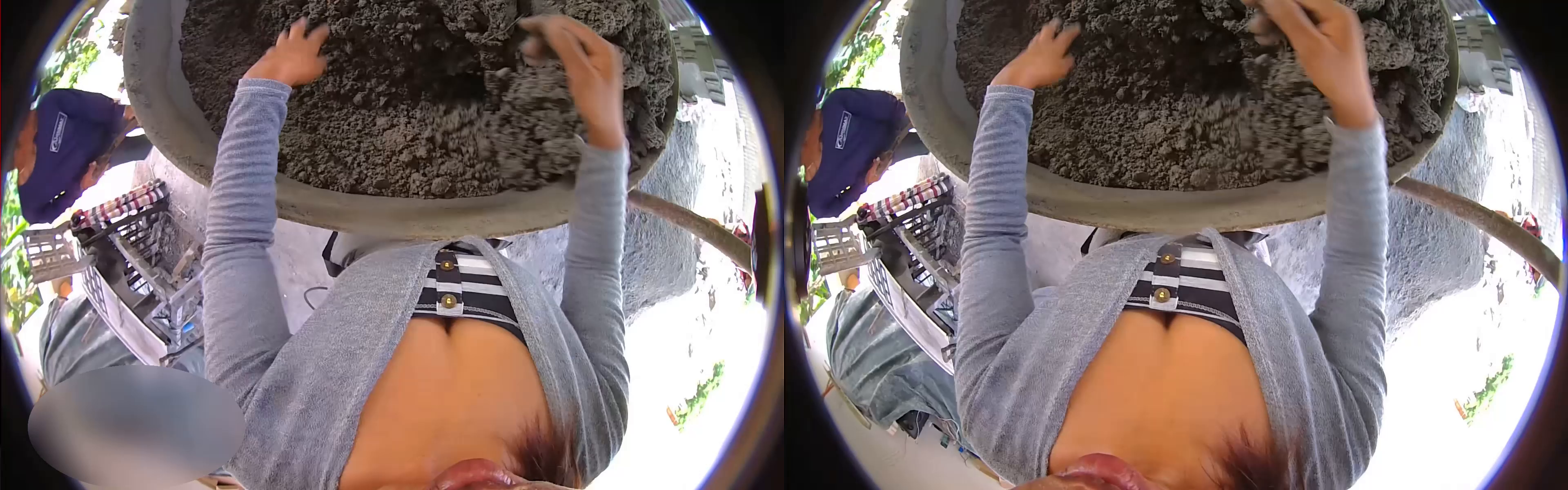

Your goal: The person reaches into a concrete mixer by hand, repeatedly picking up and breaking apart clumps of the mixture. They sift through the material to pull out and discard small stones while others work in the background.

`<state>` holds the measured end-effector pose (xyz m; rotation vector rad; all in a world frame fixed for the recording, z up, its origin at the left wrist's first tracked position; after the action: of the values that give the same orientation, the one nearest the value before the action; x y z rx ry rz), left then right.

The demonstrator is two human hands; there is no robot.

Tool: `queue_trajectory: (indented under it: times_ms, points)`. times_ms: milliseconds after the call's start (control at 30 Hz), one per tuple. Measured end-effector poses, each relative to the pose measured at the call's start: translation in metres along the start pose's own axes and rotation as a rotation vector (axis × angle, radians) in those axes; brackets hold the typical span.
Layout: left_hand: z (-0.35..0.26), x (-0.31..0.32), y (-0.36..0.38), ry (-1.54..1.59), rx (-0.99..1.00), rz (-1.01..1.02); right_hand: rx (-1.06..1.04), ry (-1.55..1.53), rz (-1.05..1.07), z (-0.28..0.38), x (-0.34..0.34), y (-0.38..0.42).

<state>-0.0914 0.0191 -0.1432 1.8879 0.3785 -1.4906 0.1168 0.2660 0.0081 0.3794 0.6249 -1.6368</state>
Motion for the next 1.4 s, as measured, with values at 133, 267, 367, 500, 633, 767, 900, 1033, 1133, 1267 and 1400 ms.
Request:
queue_trajectory:
  times_ms: [133, 267, 367, 500, 633, 767, 900, 1033, 1133, 1267, 1400]
  points:
    - [-0.035, 0.028, 0.031, 0.160, 0.038, 0.478, 0.271, 0.751, 0.528, -0.165, 0.088, 0.033]
    - [-0.044, -0.003, 0.025, 0.178, 0.272, 0.116, 0.725, 0.304, 1.221, -0.167, 0.147, 0.072]
    - [-0.025, 0.002, 0.028, 0.332, 0.160, 0.246, 0.633, 0.286, 1.065, -0.163, 0.170, 0.051]
    - [0.002, 0.019, 0.019, 0.139, 0.029, 0.351, 0.540, 0.462, 1.000, -0.153, 0.179, 0.039]
    - [-0.001, 0.016, 0.020, 0.225, 0.093, 0.351, 0.624, 0.438, 1.133, -0.154, 0.177, 0.052]
    - [-0.009, 0.014, 0.023, 0.231, 0.110, 0.392, 0.434, 0.448, 0.795, -0.156, 0.118, 0.017]
    - [-0.005, 0.010, 0.026, 0.298, 0.037, 0.426, 0.248, 0.555, 0.095, -0.162, -0.008, 0.004]
    - [-0.008, 0.007, 0.028, 0.286, 0.034, 0.415, 0.717, 0.588, 0.285, -0.239, -0.035, 0.033]
    - [-0.019, 0.009, 0.027, 0.282, 0.087, 0.422, 0.757, 0.637, 0.282, -0.251, 0.002, 0.036]
    - [-0.025, 0.022, 0.024, 0.269, 0.161, 0.451, 0.828, 0.421, 0.633, -0.317, 0.089, 0.064]
    - [-0.025, 0.028, 0.023, 0.249, 0.138, 0.459, 1.051, 0.539, 0.541, -0.348, 0.094, 0.073]
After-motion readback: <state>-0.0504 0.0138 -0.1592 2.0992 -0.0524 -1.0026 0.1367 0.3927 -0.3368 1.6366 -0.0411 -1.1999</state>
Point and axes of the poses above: each hand's wrist, its own y-axis away from the middle knuckle, its own x-axis out of the palm, z = x × y, the point moved 8 cm from there along -y, towards the middle knuckle, and after that the axes turned 10 degrees about z, right-handed, at the moved point
